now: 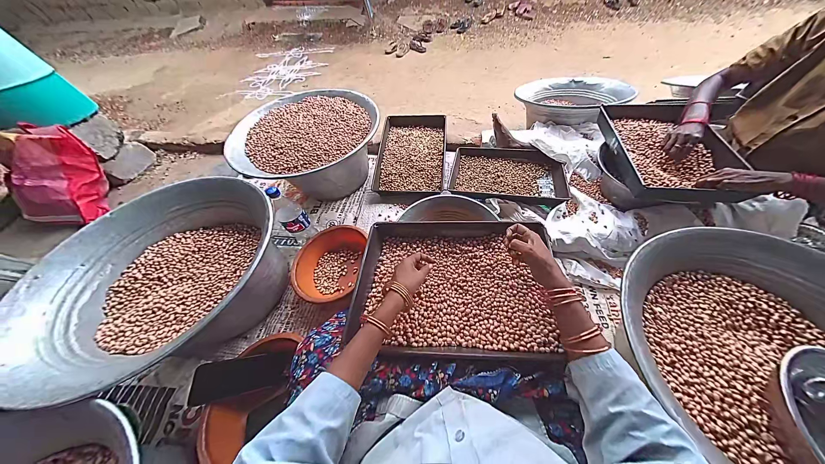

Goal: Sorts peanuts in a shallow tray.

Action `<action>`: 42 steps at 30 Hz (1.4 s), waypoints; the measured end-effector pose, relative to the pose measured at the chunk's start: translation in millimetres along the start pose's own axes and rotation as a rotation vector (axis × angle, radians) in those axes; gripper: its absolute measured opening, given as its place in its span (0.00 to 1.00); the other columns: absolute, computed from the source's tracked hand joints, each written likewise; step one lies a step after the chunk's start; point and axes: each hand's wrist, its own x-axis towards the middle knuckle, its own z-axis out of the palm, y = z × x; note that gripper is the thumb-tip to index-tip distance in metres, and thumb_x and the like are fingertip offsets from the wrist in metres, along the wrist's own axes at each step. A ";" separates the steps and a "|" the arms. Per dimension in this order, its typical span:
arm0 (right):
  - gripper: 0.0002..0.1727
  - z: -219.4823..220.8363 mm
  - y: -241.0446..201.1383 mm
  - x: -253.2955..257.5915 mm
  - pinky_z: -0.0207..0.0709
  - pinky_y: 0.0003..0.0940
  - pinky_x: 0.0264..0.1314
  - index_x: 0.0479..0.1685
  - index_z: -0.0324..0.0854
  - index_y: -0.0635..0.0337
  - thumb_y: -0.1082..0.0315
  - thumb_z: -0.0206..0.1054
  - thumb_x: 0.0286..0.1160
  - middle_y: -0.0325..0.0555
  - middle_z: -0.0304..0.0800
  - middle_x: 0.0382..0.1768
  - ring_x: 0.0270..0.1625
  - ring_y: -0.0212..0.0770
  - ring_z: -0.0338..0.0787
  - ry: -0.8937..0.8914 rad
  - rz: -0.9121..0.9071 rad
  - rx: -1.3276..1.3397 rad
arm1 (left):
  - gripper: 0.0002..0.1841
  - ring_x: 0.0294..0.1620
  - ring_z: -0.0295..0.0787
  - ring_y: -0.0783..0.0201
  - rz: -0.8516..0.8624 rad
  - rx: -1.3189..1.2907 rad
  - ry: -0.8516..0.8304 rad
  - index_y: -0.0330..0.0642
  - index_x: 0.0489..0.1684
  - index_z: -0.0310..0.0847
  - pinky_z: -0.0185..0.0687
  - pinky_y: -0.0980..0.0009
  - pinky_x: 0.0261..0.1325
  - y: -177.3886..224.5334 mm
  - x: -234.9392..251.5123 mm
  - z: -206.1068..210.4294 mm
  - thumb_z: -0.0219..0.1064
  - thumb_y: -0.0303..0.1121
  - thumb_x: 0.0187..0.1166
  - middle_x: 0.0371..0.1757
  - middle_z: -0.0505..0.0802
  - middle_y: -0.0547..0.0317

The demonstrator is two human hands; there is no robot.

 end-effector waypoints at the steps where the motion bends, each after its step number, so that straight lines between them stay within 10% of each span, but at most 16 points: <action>1: 0.06 2.9 -3.9 -5.2 0.66 0.23 0.26 0.47 0.78 0.60 0.75 0.56 0.82 0.36 0.76 0.26 0.22 0.27 0.71 -0.009 0.003 -0.044 | 0.15 0.48 0.88 0.55 0.032 0.115 -0.073 0.43 0.65 0.86 0.80 0.52 0.60 9.3 -3.1 5.5 0.64 0.36 0.87 0.49 0.93 0.48; 7: 0.12 15.8 -27.9 -38.3 0.75 0.48 0.47 0.56 0.89 0.52 0.59 0.65 0.85 0.43 0.85 0.30 0.35 0.43 0.81 -0.039 0.087 -0.763 | 0.17 0.73 0.85 0.44 0.209 0.555 -0.271 0.49 0.70 0.86 0.75 0.42 0.76 56.0 -10.9 53.5 0.59 0.35 0.88 0.68 0.91 0.44; 14: 0.15 25.8 -26.9 -76.8 0.78 0.59 0.62 0.59 0.90 0.53 0.62 0.63 0.83 0.55 0.94 0.51 0.57 0.57 0.91 -0.112 0.177 -1.043 | 0.18 0.74 0.84 0.43 0.171 0.601 -0.268 0.42 0.69 0.84 0.75 0.41 0.76 52.5 -9.7 56.2 0.58 0.37 0.89 0.68 0.90 0.43; 20: 0.15 37.7 -8.1 -78.5 0.78 0.61 0.64 0.60 0.90 0.55 0.62 0.64 0.82 0.58 0.92 0.59 0.64 0.60 0.90 -0.169 0.144 -1.122 | 0.16 0.70 0.86 0.38 -0.068 0.575 0.231 0.40 0.66 0.86 0.76 0.42 0.75 17.2 -30.2 -43.6 0.64 0.35 0.87 0.64 0.90 0.37; 24: 0.15 40.4 -2.8 -77.9 0.79 0.62 0.62 0.59 0.90 0.54 0.62 0.64 0.81 0.58 0.93 0.58 0.63 0.60 0.90 -0.163 0.135 -1.121 | 0.16 0.79 0.71 0.27 -0.047 0.611 0.541 0.34 0.61 0.86 0.58 0.32 0.82 -5.6 -43.2 -85.1 0.72 0.29 0.78 0.68 0.83 0.26; 30: 0.17 37.7 2.3 -76.7 0.77 0.61 0.65 0.59 0.90 0.56 0.59 0.64 0.82 0.57 0.93 0.54 0.62 0.59 0.90 -0.169 0.171 -1.003 | 0.12 0.69 0.87 0.47 0.253 0.471 -0.032 0.39 0.58 0.90 0.74 0.51 0.78 33.2 -44.1 -0.2 0.64 0.27 0.83 0.60 0.93 0.45; 35: 0.09 10.4 17.4 -82.1 0.71 0.24 0.35 0.45 0.85 0.59 0.64 0.63 0.80 0.31 0.83 0.28 0.28 0.22 0.77 0.058 0.031 -0.390 | 0.14 0.77 0.80 0.44 0.330 0.604 -0.334 0.38 0.62 0.89 0.68 0.50 0.83 44.1 -38.0 54.1 0.63 0.28 0.84 0.67 0.90 0.42; 40: 0.14 28.5 5.5 -83.2 0.72 0.39 0.39 0.52 0.89 0.57 0.61 0.61 0.81 0.40 0.81 0.28 0.30 0.37 0.78 -0.062 -0.012 -0.668 | 0.14 0.77 0.79 0.43 0.296 0.625 -0.357 0.37 0.62 0.88 0.71 0.48 0.81 41.1 -36.5 61.1 0.63 0.31 0.85 0.68 0.89 0.41; 42: 0.15 46.6 2.8 -82.1 0.79 0.52 0.55 0.57 0.90 0.55 0.61 0.63 0.81 0.52 0.92 0.44 0.48 0.51 0.90 -0.193 -0.038 -0.861 | 0.15 0.67 0.88 0.49 0.269 0.457 -0.255 0.37 0.60 0.87 0.78 0.50 0.74 33.0 -36.2 47.0 0.62 0.34 0.84 0.59 0.93 0.44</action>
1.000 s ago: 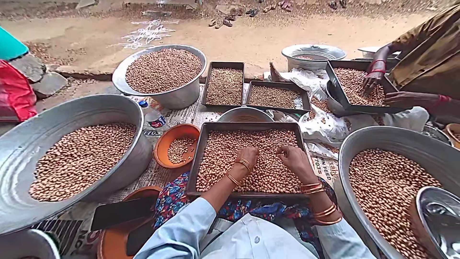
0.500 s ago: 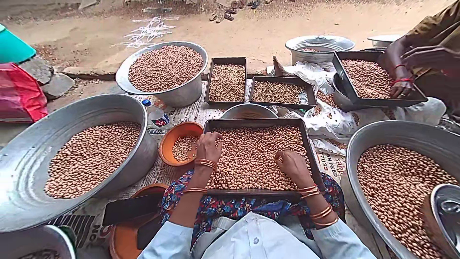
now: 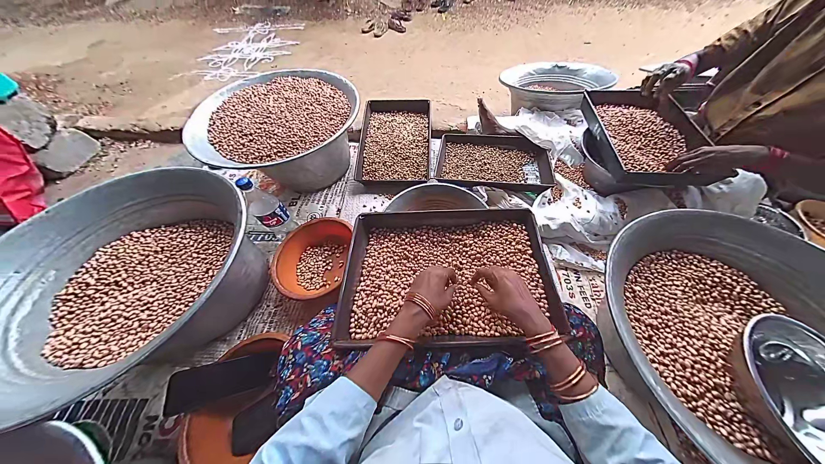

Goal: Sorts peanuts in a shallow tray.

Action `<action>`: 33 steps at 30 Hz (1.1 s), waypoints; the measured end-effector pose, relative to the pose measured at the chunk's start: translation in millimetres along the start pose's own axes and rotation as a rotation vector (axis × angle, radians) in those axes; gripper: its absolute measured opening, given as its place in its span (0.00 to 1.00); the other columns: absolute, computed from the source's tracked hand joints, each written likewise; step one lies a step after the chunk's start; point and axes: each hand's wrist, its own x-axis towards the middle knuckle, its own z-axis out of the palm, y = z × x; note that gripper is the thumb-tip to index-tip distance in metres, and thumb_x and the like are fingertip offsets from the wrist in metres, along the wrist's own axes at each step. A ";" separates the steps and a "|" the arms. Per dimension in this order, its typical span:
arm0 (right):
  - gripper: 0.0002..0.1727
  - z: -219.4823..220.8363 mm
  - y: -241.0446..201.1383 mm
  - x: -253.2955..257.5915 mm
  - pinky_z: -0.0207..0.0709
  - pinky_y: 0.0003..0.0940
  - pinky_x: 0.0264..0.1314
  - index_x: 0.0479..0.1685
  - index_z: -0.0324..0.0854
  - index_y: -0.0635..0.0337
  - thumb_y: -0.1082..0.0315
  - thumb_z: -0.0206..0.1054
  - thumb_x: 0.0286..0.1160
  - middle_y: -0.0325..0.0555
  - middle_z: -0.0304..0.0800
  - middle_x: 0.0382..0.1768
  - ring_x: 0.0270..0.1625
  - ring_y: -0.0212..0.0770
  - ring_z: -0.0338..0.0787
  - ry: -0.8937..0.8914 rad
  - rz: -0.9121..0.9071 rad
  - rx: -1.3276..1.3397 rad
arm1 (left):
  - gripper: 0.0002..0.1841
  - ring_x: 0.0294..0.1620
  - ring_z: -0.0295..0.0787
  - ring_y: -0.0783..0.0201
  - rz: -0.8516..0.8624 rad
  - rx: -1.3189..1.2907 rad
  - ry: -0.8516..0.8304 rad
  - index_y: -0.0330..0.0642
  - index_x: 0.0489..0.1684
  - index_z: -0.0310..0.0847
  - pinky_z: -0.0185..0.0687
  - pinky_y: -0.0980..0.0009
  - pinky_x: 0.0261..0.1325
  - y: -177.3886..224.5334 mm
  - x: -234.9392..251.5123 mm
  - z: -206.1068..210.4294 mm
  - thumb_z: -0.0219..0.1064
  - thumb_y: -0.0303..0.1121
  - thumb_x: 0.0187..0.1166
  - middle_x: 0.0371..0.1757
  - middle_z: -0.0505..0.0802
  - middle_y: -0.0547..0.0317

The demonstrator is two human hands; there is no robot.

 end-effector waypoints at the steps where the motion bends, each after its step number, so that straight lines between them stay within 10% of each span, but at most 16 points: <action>1: 0.15 5.8 -5.0 1.9 0.80 0.56 0.61 0.59 0.90 0.54 0.61 0.63 0.82 0.55 0.93 0.51 0.56 0.55 0.91 -0.044 -0.013 -0.065 | 0.15 0.57 0.92 0.52 -0.030 -0.107 0.081 0.36 0.60 0.87 0.83 0.52 0.67 -7.6 -4.1 -5.9 0.62 0.33 0.83 0.53 0.94 0.46; 6: 0.16 20.7 -15.4 6.7 0.80 0.59 0.62 0.61 0.88 0.55 0.64 0.60 0.84 0.59 0.90 0.57 0.61 0.60 0.90 -0.132 0.036 -0.207 | 0.16 0.40 0.85 0.53 -0.116 -0.151 0.122 0.38 0.63 0.83 0.80 0.55 0.52 -33.7 -28.9 -24.9 0.60 0.28 0.81 0.41 0.89 0.47; 11: 0.16 22.4 -15.7 5.9 0.79 0.58 0.62 0.59 0.88 0.57 0.64 0.60 0.83 0.58 0.91 0.56 0.62 0.58 0.90 -0.127 0.045 -0.213 | 0.15 0.69 0.87 0.46 -0.064 0.040 -0.026 0.41 0.64 0.88 0.77 0.51 0.76 -27.8 -39.8 -5.1 0.62 0.28 0.84 0.64 0.91 0.42; 16: 0.16 14.1 -22.0 6.7 0.78 0.58 0.67 0.60 0.88 0.58 0.64 0.61 0.83 0.58 0.91 0.58 0.65 0.58 0.89 -0.195 0.085 -0.213 | 0.16 0.73 0.84 0.44 -0.098 0.117 -0.099 0.41 0.65 0.87 0.77 0.46 0.76 -20.2 -34.8 5.5 0.63 0.32 0.84 0.69 0.88 0.42; 20: 0.14 -1.5 -41.2 2.2 0.78 0.57 0.66 0.56 0.89 0.63 0.67 0.61 0.82 0.60 0.92 0.54 0.62 0.59 0.90 -0.188 0.004 -0.143 | 0.15 0.44 0.87 0.52 0.009 -0.211 -0.067 0.36 0.59 0.86 0.82 0.52 0.55 -27.5 -38.8 7.4 0.65 0.35 0.82 0.44 0.91 0.45; 23: 0.12 -6.3 -71.0 -4.9 0.80 0.55 0.63 0.52 0.90 0.63 0.69 0.62 0.82 0.58 0.94 0.48 0.56 0.56 0.92 -0.154 -0.175 -0.033 | 0.18 0.37 0.80 0.70 -0.002 -0.676 -0.214 0.32 0.67 0.76 0.78 0.71 0.44 -25.2 -45.8 5.2 0.64 0.27 0.80 0.45 0.87 0.55; 28: 0.12 -3.0 -90.1 -4.1 0.83 0.56 0.58 0.53 0.90 0.61 0.69 0.61 0.83 0.55 0.95 0.47 0.52 0.56 0.94 -0.106 -0.289 -0.009 | 0.04 0.24 0.77 0.82 -0.002 -0.845 -0.229 0.38 0.38 0.83 0.74 0.81 0.31 -35.1 -50.5 -1.9 0.72 0.22 0.73 0.26 0.86 0.74; 33: 0.16 -21.5 -54.7 -5.1 0.80 0.61 0.62 0.62 0.86 0.61 0.69 0.58 0.85 0.59 0.93 0.50 0.57 0.61 0.92 -0.144 -0.014 -0.165 | 0.09 0.56 0.89 0.49 -0.359 -0.144 0.182 0.35 0.52 0.89 0.78 0.48 0.66 -78.0 -66.2 -87.3 0.66 0.25 0.79 0.51 0.93 0.43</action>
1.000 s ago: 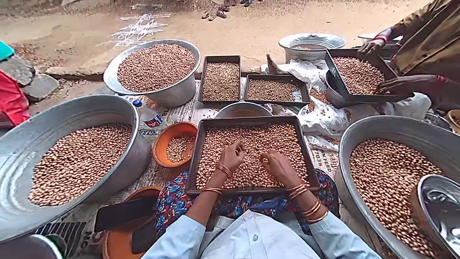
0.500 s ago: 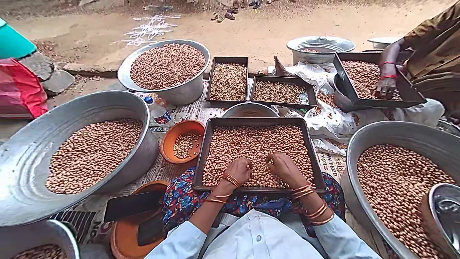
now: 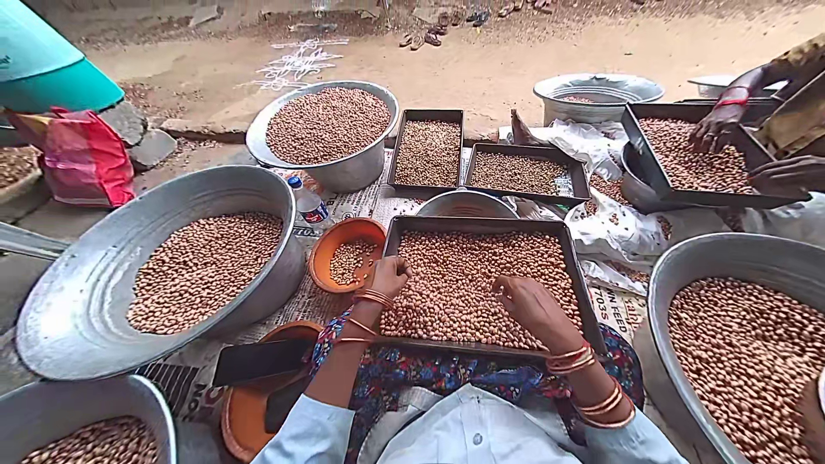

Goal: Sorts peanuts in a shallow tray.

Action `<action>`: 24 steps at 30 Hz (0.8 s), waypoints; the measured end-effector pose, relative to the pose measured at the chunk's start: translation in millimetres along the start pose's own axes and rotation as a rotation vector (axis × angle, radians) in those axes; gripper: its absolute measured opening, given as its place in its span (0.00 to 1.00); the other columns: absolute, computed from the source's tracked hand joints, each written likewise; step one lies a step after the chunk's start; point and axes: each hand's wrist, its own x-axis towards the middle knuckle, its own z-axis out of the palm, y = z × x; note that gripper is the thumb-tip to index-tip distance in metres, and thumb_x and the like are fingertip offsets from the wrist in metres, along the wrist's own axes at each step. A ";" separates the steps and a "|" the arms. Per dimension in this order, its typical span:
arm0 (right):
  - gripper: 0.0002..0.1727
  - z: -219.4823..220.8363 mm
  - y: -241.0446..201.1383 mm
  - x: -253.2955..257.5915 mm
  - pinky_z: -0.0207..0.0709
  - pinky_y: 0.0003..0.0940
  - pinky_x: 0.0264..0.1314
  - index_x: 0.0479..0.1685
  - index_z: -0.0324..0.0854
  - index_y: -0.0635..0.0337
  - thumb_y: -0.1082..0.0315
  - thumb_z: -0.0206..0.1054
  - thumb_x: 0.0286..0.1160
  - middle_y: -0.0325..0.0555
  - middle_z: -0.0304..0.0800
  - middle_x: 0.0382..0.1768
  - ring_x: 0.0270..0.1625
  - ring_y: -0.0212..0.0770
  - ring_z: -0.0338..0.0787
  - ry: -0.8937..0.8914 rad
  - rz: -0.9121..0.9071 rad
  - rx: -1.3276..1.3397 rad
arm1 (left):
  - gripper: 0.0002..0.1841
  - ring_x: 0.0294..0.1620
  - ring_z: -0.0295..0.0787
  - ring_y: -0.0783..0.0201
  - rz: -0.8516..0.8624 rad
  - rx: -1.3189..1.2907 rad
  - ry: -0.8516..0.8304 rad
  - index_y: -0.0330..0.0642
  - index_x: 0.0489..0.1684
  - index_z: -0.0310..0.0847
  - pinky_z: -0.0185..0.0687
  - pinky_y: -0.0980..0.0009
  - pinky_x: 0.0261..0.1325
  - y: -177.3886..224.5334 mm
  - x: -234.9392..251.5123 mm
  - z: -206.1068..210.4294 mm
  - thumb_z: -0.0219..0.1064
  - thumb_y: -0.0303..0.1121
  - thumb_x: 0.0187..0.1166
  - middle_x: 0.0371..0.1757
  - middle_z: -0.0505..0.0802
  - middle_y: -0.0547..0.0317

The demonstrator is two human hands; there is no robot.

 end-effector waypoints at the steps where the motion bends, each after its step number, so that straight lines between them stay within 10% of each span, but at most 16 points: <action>1: 0.16 -2.5 7.5 -1.6 0.79 0.61 0.62 0.64 0.85 0.61 0.68 0.59 0.84 0.61 0.93 0.50 0.58 0.62 0.91 -0.015 0.080 -0.031 | 0.10 0.62 0.88 0.45 -0.061 0.091 0.124 0.38 0.52 0.91 0.75 0.45 0.72 -5.6 1.7 -14.9 0.66 0.25 0.79 0.55 0.93 0.42; 6: 0.19 1.6 20.3 -3.1 0.77 0.64 0.66 0.68 0.80 0.64 0.66 0.62 0.83 0.65 0.90 0.57 0.66 0.65 0.88 -0.144 0.355 -0.112 | 0.11 0.66 0.84 0.36 0.036 0.173 0.437 0.39 0.52 0.91 0.73 0.37 0.71 -17.8 26.9 -30.8 0.75 0.30 0.75 0.54 0.92 0.38; 10: 0.26 29.7 -4.8 8.2 0.79 0.62 0.66 0.80 0.71 0.61 0.65 0.64 0.83 0.66 0.89 0.58 0.64 0.65 0.89 -0.255 0.091 0.003 | 0.09 0.68 0.85 0.40 0.112 0.210 0.273 0.42 0.52 0.93 0.77 0.43 0.73 -0.7 56.9 -7.7 0.69 0.28 0.80 0.58 0.92 0.41; 14: 0.17 16.6 -26.6 34.7 0.84 0.50 0.59 0.67 0.84 0.55 0.67 0.63 0.84 0.50 0.94 0.55 0.51 0.48 0.94 -0.154 -0.225 0.191 | 0.12 0.71 0.83 0.42 0.169 0.272 0.158 0.40 0.58 0.91 0.75 0.46 0.77 -3.8 88.5 17.7 0.64 0.28 0.85 0.61 0.92 0.41; 19: 0.13 2.7 -29.3 98.1 0.80 0.56 0.64 0.54 0.90 0.57 0.65 0.60 0.84 0.51 0.95 0.50 0.57 0.53 0.92 0.086 -0.193 0.049 | 0.14 0.76 0.81 0.44 0.116 0.321 0.049 0.39 0.61 0.89 0.72 0.47 0.80 2.4 91.9 22.1 0.61 0.31 0.87 0.66 0.91 0.43; 24: 0.15 32.0 -25.3 145.2 0.79 0.59 0.65 0.60 0.88 0.58 0.64 0.61 0.84 0.56 0.93 0.55 0.62 0.57 0.91 0.091 -0.218 -0.014 | 0.13 0.45 0.93 0.53 0.048 -0.230 0.134 0.36 0.60 0.82 0.87 0.53 0.56 -2.7 101.3 17.0 0.64 0.31 0.85 0.49 0.92 0.43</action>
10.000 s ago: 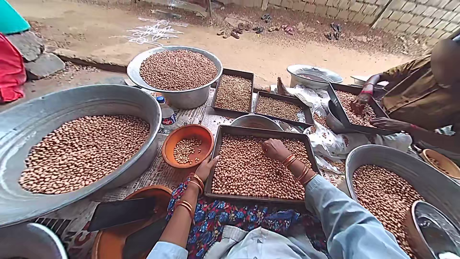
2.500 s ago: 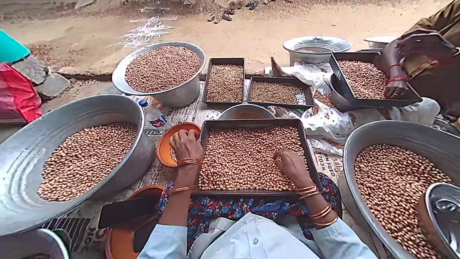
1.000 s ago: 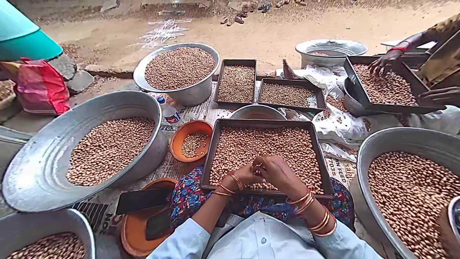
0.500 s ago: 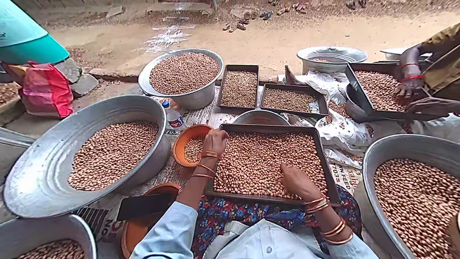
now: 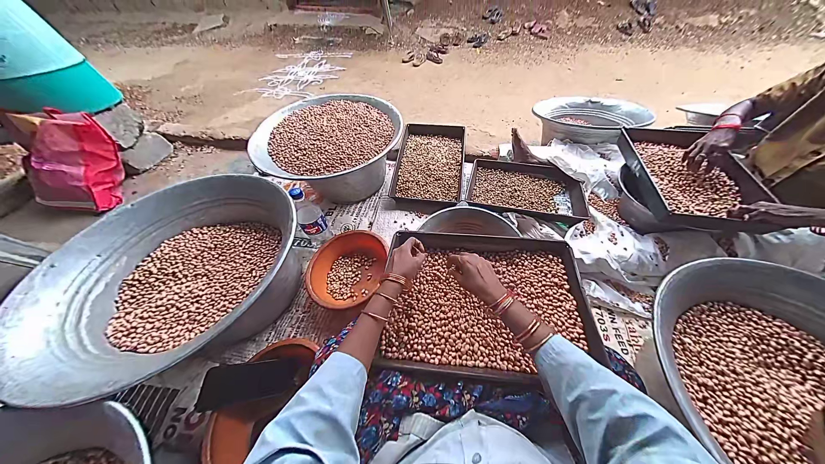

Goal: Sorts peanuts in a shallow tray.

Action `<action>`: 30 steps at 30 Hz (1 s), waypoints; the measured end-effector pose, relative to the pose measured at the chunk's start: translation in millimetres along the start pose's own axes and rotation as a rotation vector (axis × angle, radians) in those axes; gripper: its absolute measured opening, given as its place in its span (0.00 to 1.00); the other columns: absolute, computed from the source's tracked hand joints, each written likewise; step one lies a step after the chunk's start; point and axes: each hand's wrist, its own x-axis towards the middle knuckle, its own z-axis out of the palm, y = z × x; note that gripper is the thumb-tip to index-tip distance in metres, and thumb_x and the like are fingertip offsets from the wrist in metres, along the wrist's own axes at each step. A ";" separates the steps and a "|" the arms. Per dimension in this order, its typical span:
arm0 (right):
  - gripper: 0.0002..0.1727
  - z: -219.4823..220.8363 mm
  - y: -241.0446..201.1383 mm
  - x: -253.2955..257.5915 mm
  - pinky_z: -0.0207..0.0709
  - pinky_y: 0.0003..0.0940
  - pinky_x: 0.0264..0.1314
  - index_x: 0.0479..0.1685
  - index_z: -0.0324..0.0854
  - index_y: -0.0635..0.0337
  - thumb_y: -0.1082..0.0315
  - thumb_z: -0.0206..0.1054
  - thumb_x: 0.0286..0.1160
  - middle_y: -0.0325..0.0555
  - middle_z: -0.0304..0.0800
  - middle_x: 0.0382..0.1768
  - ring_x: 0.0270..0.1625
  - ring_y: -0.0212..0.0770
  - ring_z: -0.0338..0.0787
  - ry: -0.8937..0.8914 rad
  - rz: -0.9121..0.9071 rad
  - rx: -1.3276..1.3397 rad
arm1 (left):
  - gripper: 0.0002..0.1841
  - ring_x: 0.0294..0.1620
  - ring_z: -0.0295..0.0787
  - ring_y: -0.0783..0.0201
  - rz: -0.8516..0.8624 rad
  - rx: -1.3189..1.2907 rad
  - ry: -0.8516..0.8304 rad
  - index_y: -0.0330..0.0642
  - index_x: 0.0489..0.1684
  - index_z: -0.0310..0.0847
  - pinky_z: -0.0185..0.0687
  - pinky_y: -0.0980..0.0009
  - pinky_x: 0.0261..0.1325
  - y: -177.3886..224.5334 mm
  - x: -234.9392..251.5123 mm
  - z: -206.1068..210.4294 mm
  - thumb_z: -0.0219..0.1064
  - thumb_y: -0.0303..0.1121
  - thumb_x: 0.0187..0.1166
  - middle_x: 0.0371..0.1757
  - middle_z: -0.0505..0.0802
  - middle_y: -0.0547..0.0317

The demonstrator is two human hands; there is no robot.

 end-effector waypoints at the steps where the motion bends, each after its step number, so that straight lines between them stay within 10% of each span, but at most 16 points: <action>1: 0.15 4.9 0.8 3.6 0.79 0.60 0.64 0.60 0.88 0.58 0.64 0.62 0.83 0.57 0.93 0.55 0.62 0.58 0.91 -0.007 -0.005 -0.006 | 0.13 0.42 0.91 0.53 0.001 -0.060 -0.011 0.36 0.62 0.80 0.87 0.54 0.52 0.4 2.9 1.9 0.64 0.30 0.84 0.48 0.91 0.43; 7: 0.16 9.3 2.1 2.5 0.79 0.61 0.64 0.58 0.86 0.62 0.64 0.60 0.83 0.60 0.92 0.55 0.63 0.60 0.90 -0.077 0.045 -0.050 | 0.15 0.72 0.85 0.44 0.149 0.375 -0.142 0.41 0.66 0.86 0.75 0.45 0.77 26.4 -1.3 27.9 0.59 0.32 0.88 0.66 0.90 0.41; 10: 0.15 -8.6 16.3 -5.6 0.78 0.58 0.65 0.55 0.90 0.58 0.59 0.66 0.81 0.54 0.94 0.49 0.58 0.54 0.91 -0.061 0.127 0.111 | 0.17 0.72 0.85 0.43 0.131 0.511 -0.158 0.43 0.71 0.84 0.76 0.45 0.75 31.3 -1.1 39.9 0.58 0.32 0.89 0.69 0.88 0.43; 16: 0.07 -50.2 48.0 -61.2 0.78 0.35 0.33 0.50 0.84 0.60 0.68 0.65 0.84 0.43 0.87 0.29 0.25 0.35 0.82 0.310 0.253 0.653 | 0.15 0.66 0.88 0.41 0.137 0.420 -0.128 0.39 0.63 0.87 0.79 0.40 0.70 21.6 1.3 45.1 0.63 0.36 0.86 0.61 0.92 0.39; 22: 0.13 -49.4 50.3 -112.3 0.77 0.44 0.48 0.55 0.90 0.56 0.59 0.66 0.84 0.45 0.88 0.33 0.35 0.40 0.82 0.045 0.333 0.293 | 0.11 0.25 0.75 0.70 0.045 -0.308 -0.291 0.31 0.52 0.81 0.74 0.74 0.32 16.4 -20.8 27.6 0.52 0.26 0.91 0.32 0.83 0.56; 30: 0.14 -36.9 18.3 -93.9 0.77 0.59 0.64 0.55 0.92 0.55 0.60 0.63 0.84 0.54 0.94 0.51 0.59 0.56 0.90 -0.076 0.263 0.021 | 0.14 0.64 0.89 0.44 0.136 0.416 -0.400 0.43 0.59 0.91 0.77 0.44 0.73 28.9 -68.1 52.2 0.69 0.37 0.82 0.58 0.93 0.42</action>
